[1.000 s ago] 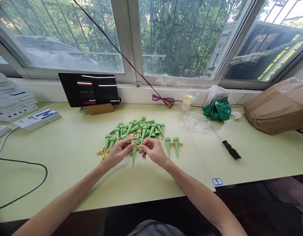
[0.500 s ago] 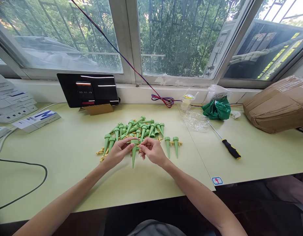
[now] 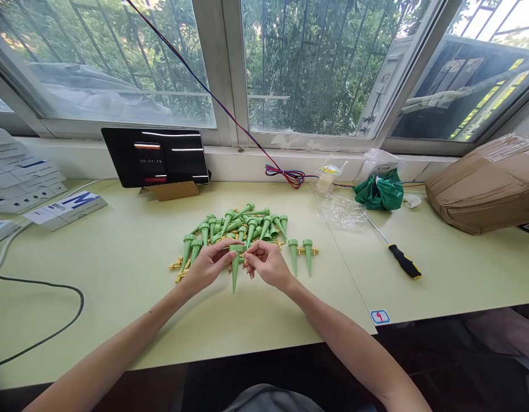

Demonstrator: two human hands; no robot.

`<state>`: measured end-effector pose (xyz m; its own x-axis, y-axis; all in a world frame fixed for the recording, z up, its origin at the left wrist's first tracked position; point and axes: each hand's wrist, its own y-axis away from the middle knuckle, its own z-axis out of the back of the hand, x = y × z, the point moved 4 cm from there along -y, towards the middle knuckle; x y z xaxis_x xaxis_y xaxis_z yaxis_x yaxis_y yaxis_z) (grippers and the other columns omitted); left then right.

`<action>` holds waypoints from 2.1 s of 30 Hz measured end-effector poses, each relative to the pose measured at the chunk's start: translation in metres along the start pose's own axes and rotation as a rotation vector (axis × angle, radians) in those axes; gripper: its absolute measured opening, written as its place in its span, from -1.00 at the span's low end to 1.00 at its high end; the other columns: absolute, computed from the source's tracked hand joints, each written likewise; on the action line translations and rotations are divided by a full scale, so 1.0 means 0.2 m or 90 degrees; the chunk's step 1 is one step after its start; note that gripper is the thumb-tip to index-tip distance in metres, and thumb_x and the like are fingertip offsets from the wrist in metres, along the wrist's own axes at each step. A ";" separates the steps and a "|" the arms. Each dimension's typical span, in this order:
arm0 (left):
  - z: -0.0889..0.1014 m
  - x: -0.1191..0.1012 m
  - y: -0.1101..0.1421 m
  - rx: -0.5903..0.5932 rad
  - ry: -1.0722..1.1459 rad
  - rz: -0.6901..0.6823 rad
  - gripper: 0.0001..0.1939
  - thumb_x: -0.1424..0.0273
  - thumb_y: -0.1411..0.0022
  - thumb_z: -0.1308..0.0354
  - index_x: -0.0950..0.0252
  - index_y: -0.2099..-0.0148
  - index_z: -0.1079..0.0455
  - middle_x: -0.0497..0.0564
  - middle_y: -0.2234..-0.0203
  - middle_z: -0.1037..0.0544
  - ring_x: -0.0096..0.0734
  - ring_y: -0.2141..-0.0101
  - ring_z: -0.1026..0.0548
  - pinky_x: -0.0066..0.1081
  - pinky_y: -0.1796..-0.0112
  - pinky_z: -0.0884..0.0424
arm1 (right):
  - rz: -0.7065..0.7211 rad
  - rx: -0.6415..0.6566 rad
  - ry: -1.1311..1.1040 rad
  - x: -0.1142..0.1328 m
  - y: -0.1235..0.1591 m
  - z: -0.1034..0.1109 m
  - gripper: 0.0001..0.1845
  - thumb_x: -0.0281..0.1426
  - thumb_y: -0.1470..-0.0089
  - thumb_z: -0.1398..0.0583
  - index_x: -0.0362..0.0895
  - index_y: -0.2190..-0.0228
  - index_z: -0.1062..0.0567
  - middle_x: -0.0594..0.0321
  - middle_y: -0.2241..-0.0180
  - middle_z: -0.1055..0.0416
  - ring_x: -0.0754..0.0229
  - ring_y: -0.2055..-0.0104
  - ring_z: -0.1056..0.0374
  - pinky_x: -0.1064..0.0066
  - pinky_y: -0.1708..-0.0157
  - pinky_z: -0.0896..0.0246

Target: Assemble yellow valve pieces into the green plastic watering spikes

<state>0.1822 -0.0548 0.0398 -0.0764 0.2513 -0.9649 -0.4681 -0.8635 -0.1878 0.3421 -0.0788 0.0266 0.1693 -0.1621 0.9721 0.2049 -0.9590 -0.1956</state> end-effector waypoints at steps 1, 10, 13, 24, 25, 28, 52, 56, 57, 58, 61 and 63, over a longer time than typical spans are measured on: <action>0.00 0.00 0.00 0.003 0.001 0.003 -0.64 0.22 -0.26 -0.19 0.35 0.00 -0.47 -0.04 0.51 -0.45 -0.47 0.55 -0.37 -0.45 0.48 -0.37 | 0.002 0.001 0.000 0.00 0.00 0.00 -0.66 -0.14 -0.05 -0.32 -0.16 0.45 -0.42 0.29 0.58 -0.41 0.29 0.61 -0.32 0.43 0.63 -0.31; -0.01 0.02 0.00 0.031 0.082 0.050 -0.64 0.22 -0.26 -0.20 0.36 0.01 -0.47 -0.05 0.51 -0.46 -0.46 0.52 -0.40 -0.45 0.45 -0.41 | 0.035 -0.007 0.039 0.00 0.01 0.00 -0.68 -0.16 -0.08 -0.30 -0.15 0.45 -0.43 0.31 0.59 -0.37 0.29 0.60 -0.32 0.44 0.61 -0.31; -0.01 0.02 -0.01 0.025 0.042 0.031 -0.63 0.23 -0.27 -0.19 0.36 -0.01 -0.46 -0.06 0.55 -0.44 -0.47 0.55 -0.38 -0.46 0.48 -0.38 | 0.007 0.001 0.012 0.00 0.00 0.00 -0.66 -0.15 -0.06 -0.31 -0.16 0.45 -0.42 0.30 0.58 -0.40 0.29 0.61 -0.32 0.44 0.63 -0.31; -0.01 0.03 0.00 0.031 0.087 0.049 -0.62 0.21 -0.28 -0.18 0.37 -0.01 -0.46 -0.04 0.52 -0.48 -0.45 0.53 -0.42 -0.43 0.44 -0.42 | 0.049 -0.005 0.062 -0.01 0.01 0.01 -0.72 -0.19 -0.11 -0.29 -0.15 0.43 -0.42 0.32 0.59 -0.36 0.29 0.59 -0.32 0.42 0.59 -0.30; -0.01 0.03 0.00 0.032 0.083 0.047 -0.62 0.21 -0.27 -0.18 0.37 -0.01 -0.46 -0.04 0.52 -0.48 -0.45 0.54 -0.42 -0.43 0.45 -0.42 | 0.044 -0.003 0.057 -0.01 0.00 0.01 -0.71 -0.19 -0.11 -0.29 -0.14 0.43 -0.42 0.32 0.59 -0.36 0.29 0.59 -0.32 0.42 0.60 -0.30; -0.01 0.02 0.00 0.026 0.043 0.023 -0.62 0.21 -0.26 -0.20 0.38 -0.01 -0.46 -0.04 0.52 -0.47 -0.46 0.56 -0.40 -0.44 0.48 -0.41 | 0.012 0.006 0.023 -0.02 0.00 0.01 -0.69 -0.17 -0.09 -0.30 -0.15 0.44 -0.41 0.30 0.58 -0.39 0.29 0.61 -0.31 0.43 0.62 -0.29; -0.01 0.01 0.00 0.030 0.042 0.032 -0.61 0.21 -0.28 -0.17 0.37 -0.03 -0.45 -0.06 0.57 -0.47 -0.44 0.57 -0.43 -0.41 0.45 -0.42 | 0.037 0.005 0.048 -0.01 0.00 0.01 -0.70 -0.17 -0.10 -0.29 -0.14 0.43 -0.41 0.32 0.58 -0.37 0.29 0.60 -0.31 0.42 0.60 -0.30; -0.01 0.02 0.01 0.024 0.048 0.031 -0.61 0.21 -0.27 -0.18 0.37 -0.03 -0.46 -0.05 0.55 -0.48 -0.44 0.57 -0.43 -0.41 0.45 -0.44 | 0.027 0.005 0.054 -0.01 0.00 0.00 -0.68 -0.14 -0.09 -0.29 -0.13 0.43 -0.41 0.32 0.58 -0.37 0.28 0.60 -0.32 0.42 0.61 -0.30; -0.01 0.02 0.01 0.020 0.044 0.023 -0.62 0.21 -0.27 -0.19 0.37 -0.02 -0.46 -0.04 0.53 -0.49 -0.44 0.57 -0.43 -0.41 0.46 -0.44 | 0.018 0.007 0.048 -0.01 0.00 0.00 -0.67 -0.13 -0.08 -0.30 -0.14 0.43 -0.41 0.31 0.58 -0.38 0.29 0.61 -0.32 0.42 0.62 -0.30; -0.01 0.01 0.01 0.016 0.039 0.015 -0.62 0.22 -0.26 -0.19 0.37 -0.02 -0.46 -0.03 0.51 -0.49 -0.45 0.57 -0.43 -0.42 0.48 -0.43 | 0.009 0.011 0.040 -0.01 0.00 0.00 -0.66 -0.13 -0.07 -0.30 -0.14 0.43 -0.41 0.31 0.58 -0.39 0.29 0.62 -0.31 0.42 0.63 -0.29; -0.01 0.01 0.01 0.010 0.034 -0.003 -0.63 0.23 -0.26 -0.20 0.37 -0.01 -0.46 -0.02 0.49 -0.48 -0.47 0.57 -0.42 -0.44 0.51 -0.42 | 0.001 0.019 0.024 0.00 0.00 0.00 -0.66 -0.13 -0.07 -0.31 -0.15 0.44 -0.41 0.31 0.58 -0.40 0.30 0.63 -0.30 0.43 0.64 -0.28; -0.01 0.00 0.01 0.014 0.036 0.002 -0.63 0.23 -0.26 -0.20 0.37 -0.01 -0.46 -0.03 0.52 -0.47 -0.47 0.58 -0.42 -0.44 0.50 -0.41 | 0.010 0.021 0.028 0.00 0.00 0.00 -0.67 -0.14 -0.08 -0.30 -0.15 0.43 -0.41 0.31 0.58 -0.40 0.30 0.63 -0.31 0.43 0.63 -0.29</action>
<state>0.1841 -0.0568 0.0383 -0.0287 0.2225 -0.9745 -0.4868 -0.8546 -0.1808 0.3430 -0.0792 0.0269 0.1310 -0.1873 0.9735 0.2339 -0.9484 -0.2140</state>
